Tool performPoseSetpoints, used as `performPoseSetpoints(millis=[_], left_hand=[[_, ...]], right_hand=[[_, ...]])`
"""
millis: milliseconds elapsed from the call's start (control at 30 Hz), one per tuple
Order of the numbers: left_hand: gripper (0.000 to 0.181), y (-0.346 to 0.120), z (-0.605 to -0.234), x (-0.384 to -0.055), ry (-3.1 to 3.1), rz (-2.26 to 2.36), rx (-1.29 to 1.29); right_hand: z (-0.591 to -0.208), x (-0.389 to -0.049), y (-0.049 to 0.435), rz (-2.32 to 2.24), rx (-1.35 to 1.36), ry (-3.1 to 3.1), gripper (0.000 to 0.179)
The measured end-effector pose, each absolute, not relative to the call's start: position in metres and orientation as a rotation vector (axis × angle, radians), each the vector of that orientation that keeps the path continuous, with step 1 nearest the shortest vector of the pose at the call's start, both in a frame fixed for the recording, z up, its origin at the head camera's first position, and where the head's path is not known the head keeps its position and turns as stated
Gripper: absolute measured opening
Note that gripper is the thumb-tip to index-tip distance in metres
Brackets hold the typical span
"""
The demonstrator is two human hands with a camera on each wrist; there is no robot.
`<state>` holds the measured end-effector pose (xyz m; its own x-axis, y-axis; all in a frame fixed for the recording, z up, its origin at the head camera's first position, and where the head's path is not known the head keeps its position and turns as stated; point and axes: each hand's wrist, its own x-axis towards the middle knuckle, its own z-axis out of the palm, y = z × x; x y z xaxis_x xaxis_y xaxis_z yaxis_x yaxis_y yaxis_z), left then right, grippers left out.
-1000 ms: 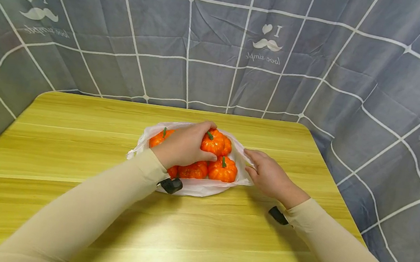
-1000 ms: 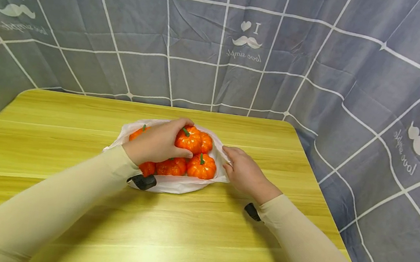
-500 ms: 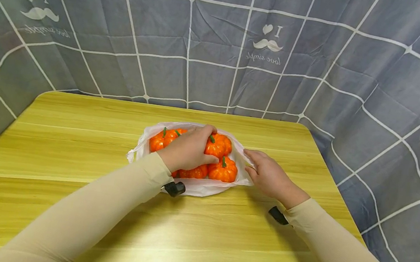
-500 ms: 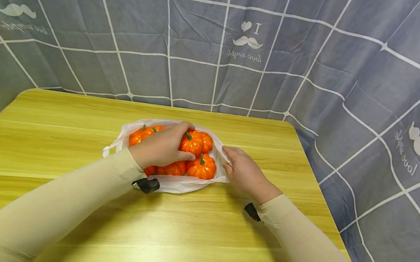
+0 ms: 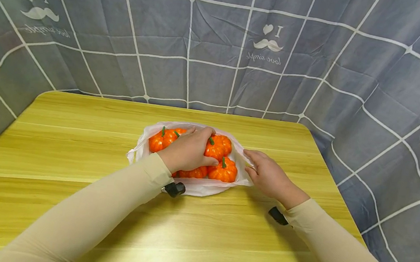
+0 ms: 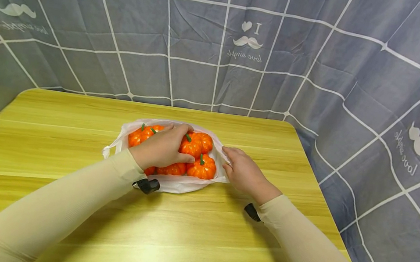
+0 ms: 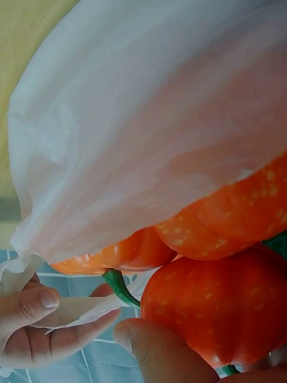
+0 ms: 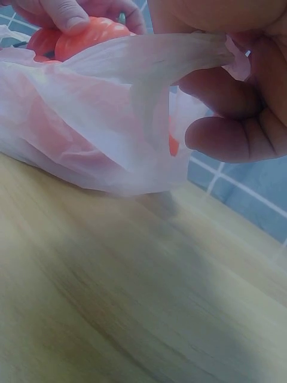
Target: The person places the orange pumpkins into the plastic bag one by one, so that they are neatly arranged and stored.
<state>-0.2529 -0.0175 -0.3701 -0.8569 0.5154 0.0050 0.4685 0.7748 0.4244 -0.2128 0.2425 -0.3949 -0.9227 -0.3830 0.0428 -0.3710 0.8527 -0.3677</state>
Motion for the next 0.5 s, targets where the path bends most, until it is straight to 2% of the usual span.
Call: performPoseSetpoints(millis=[367, 500], left_hand=[[0.088, -0.0185, -0.3689, -0.2530, 2.833, 0.682, 0.777], [0.086, -0.0186, -0.3684, -0.2533, 2.838, 0.665, 0.782]], right_hand=[[-0.3961, -0.2125, 0.2420, -0.593, -0.618, 2.992, 0.054], [-0.3967, -0.2125, 0.2421, -0.591, -0.625, 2.995, 0.054]])
